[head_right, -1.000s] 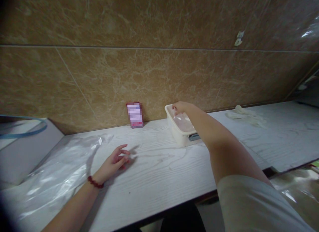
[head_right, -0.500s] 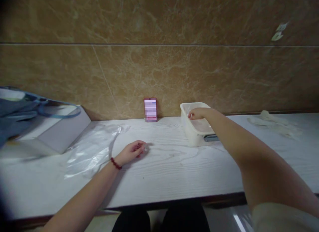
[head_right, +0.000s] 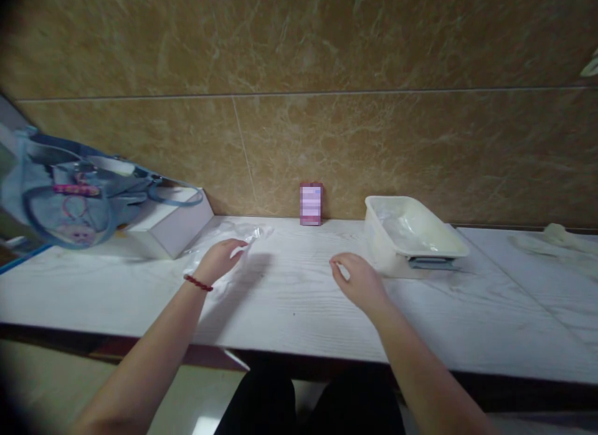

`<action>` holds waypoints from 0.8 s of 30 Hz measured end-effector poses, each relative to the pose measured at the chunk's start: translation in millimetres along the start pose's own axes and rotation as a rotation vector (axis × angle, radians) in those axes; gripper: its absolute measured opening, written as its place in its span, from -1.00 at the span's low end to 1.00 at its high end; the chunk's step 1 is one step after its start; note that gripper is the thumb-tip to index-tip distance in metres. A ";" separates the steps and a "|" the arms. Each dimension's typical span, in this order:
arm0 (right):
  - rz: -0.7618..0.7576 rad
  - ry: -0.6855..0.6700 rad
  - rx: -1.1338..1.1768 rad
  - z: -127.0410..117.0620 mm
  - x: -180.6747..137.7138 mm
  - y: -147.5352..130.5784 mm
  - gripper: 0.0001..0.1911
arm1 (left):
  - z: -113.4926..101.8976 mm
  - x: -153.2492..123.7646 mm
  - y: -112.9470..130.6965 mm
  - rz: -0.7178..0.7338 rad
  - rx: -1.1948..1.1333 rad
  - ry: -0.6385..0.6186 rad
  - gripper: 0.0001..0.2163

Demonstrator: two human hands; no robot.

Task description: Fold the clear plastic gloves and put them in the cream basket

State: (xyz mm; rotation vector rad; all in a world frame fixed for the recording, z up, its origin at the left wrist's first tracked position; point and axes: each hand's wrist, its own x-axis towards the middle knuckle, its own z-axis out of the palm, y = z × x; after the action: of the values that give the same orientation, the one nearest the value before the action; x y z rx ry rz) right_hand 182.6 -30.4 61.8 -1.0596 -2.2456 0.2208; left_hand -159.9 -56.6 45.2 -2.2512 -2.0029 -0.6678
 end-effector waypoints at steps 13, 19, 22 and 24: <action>0.127 0.004 0.117 45.2 -81.5 -4.5 -0.82 | -16.4 -28.1 -103.1 -0.087 0.573 -0.003 -0.62; 0.133 0.050 0.087 42.2 -92.2 -3.8 -0.83 | -24.0 -5.1 -81.6 -0.021 0.423 -0.148 -0.72; 0.158 0.061 0.095 39.2 -92.3 -6.6 -0.83 | -31.5 11.4 -60.4 -0.014 0.262 -0.364 -0.79; 0.193 0.079 0.115 37.4 -88.9 -11.4 -0.83 | -37.5 20.4 -42.6 -0.006 0.211 -0.425 -0.79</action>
State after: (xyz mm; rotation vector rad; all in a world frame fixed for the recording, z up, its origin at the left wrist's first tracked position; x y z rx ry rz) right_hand 194.4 -99.6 -5.2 -1.2013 -2.0356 0.3787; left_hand -209.9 -42.9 76.1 -2.4071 -2.1233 0.0358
